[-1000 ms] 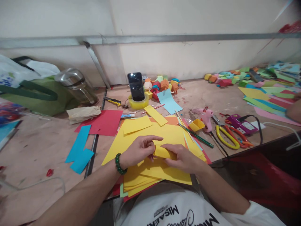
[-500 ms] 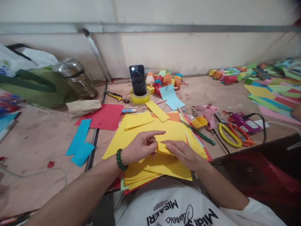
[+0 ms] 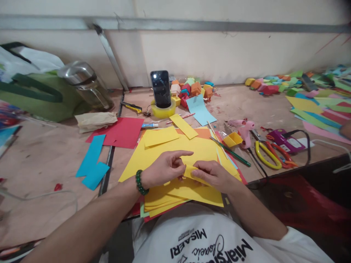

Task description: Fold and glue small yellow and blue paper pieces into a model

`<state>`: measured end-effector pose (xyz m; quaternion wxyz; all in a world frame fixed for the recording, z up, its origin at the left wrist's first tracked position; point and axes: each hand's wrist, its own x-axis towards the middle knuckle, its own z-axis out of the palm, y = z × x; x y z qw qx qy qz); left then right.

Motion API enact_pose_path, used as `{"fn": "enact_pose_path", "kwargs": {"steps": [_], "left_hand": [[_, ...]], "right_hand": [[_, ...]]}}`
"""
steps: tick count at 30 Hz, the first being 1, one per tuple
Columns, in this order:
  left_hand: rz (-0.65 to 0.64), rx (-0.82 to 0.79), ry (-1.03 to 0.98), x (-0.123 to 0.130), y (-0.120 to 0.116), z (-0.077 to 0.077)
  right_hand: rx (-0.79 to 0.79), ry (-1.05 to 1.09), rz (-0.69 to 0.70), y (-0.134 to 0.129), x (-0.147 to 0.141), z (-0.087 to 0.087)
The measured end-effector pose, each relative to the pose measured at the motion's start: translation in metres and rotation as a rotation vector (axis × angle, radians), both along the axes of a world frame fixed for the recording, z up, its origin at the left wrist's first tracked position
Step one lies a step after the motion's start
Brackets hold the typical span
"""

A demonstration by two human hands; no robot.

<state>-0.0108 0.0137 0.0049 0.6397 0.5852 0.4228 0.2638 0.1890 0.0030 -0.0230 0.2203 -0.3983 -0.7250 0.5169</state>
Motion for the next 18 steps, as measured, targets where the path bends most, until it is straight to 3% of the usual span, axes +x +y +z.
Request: {"fn": "enact_pose_path", "kwargs": {"steps": [6,18], "left_hand": [[-0.096,-0.091,0.114,-0.0011,0.0019,0.0037],[-0.171,-0.070,0.113,-0.0021,0.0008,0.0016]], "right_hand": [[-0.174,0.058,-0.015,-0.0014,0.0012,-0.0002],[-0.206,0.067,0.030,-0.0006,0.0020,0.0015]]}}
